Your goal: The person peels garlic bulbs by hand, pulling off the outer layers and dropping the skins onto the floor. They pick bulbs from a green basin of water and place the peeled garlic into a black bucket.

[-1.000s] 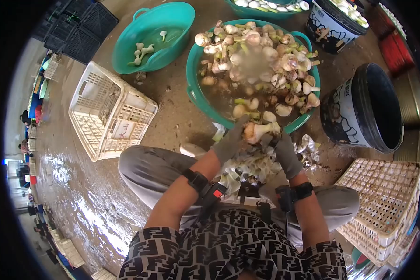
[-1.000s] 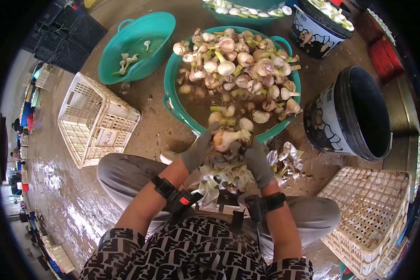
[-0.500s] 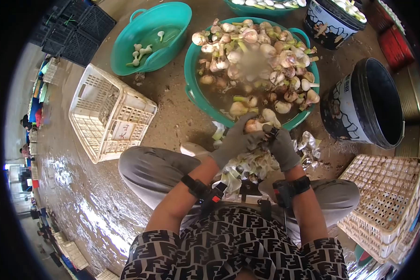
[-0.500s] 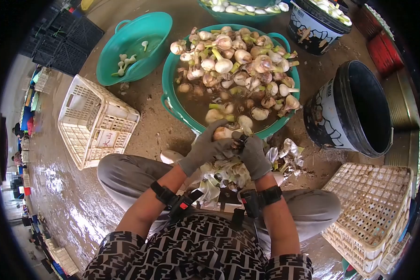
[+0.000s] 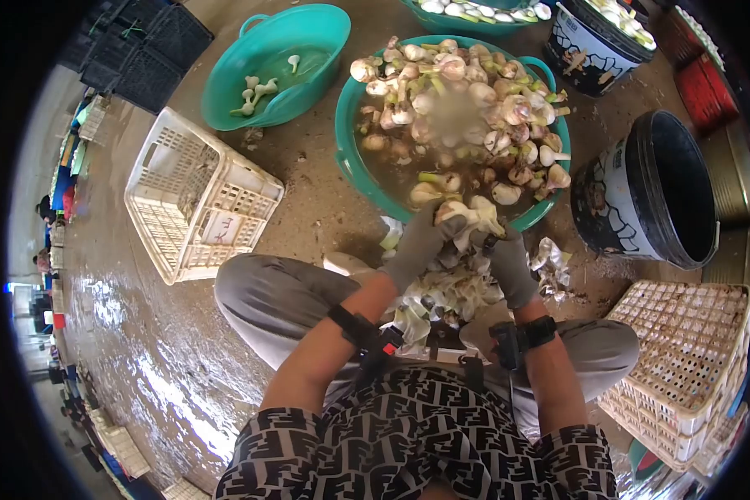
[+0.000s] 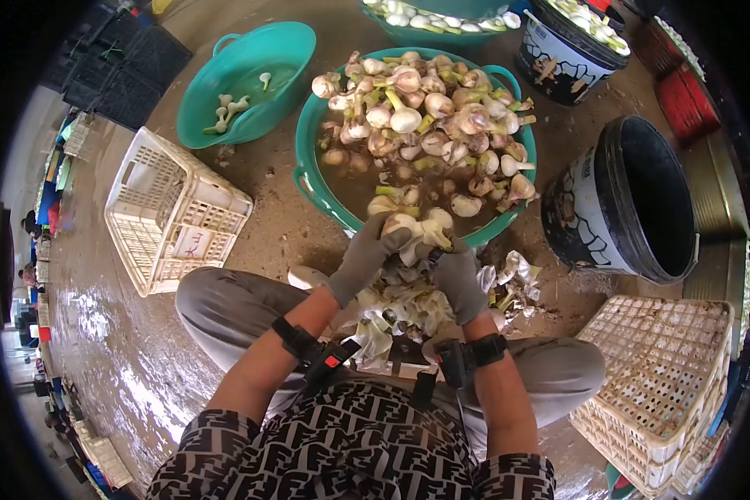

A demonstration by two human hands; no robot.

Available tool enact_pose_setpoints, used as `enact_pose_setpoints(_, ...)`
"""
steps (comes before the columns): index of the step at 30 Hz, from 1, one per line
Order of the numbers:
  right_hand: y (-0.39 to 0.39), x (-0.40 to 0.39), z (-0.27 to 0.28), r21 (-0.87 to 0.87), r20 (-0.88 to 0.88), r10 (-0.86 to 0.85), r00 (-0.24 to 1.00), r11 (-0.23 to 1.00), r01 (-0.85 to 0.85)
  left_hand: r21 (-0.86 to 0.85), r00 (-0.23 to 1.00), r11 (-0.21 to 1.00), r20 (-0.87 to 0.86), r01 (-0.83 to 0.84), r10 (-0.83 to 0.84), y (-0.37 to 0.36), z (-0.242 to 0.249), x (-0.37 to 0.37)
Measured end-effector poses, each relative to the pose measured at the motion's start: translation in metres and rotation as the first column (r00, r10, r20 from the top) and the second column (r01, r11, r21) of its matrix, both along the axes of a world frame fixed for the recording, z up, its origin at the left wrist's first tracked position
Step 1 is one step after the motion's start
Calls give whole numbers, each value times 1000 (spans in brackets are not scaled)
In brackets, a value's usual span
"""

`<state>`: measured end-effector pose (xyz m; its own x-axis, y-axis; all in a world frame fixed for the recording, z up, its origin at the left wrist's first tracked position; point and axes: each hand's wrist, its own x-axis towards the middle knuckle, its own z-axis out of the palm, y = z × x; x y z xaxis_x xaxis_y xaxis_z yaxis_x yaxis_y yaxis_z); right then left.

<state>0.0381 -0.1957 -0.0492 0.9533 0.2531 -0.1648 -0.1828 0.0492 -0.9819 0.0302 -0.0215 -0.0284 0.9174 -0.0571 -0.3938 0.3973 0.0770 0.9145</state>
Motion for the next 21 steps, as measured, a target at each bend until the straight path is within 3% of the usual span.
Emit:
enact_pose_setpoints(1, -3, -2, -5, -58, 89, 12, 996, 998, -7, 136, 997, 989, 58, -56, 49, -1, 2, -3)
enact_pose_setpoints(2, -7, -5, -11, -117, 176, 24, 984, 993, -3, -104, 998, 994, -54, -28, 22, 4, 4, 0)
enact_pose_setpoints(4, -9, -16, -9, -359, 490, 64, 869, 923, 134, -558, 963, 828, -247, -51, -107, 17, 13, 4)
enact_pose_setpoints(7, -9, -17, 2, -354, 549, 60, 834, 920, 167, -476, 956, 877, -282, -69, -77, 20, 5, 9)
enact_pose_setpoints(8, -12, -16, 1, -390, 566, 98, 819, 907, 161, -208, 993, 978, -120, -28, 3, 23, 3, 11)
enact_pose_setpoints(9, -17, -14, 0, -427, 578, 138, 804, 891, 154, 78, 998, 996, 59, -39, 35, 28, 4, 13)
enact_pose_setpoints(10, -21, -12, -2, -462, 590, 177, 788, 874, 149, 351, 971, 931, 240, -98, 12, 30, 5, 15)
enact_pose_setpoints(14, -20, -7, -17, -444, 485, 174, 857, 893, 71, 417, 993, 909, 109, -7, -42, 23, 7, 20)
enact_pose_setpoints(16, -20, -4, 15, -327, 343, 22, 939, 940, 98, 220, 988, 967, 111, -131, 109, 22, 17, 14)
enact_pose_setpoints(18, -51, 5, -4, -545, 396, 100, 913, 825, 146, 46, 978, 981, 103, -187, 182, 23, 33, 8)
enact_pose_setpoints(20, -61, 5, -24, -785, 270, 250, 930, 617, 63, -95, 976, 979, 110, -180, 190, 31, 45, 1)
enact_pose_setpoints(21, -55, 3, -25, -886, 113, 327, 938, 460, -54, -96, 979, 982, 102, -165, 175, 36, 44, 0)
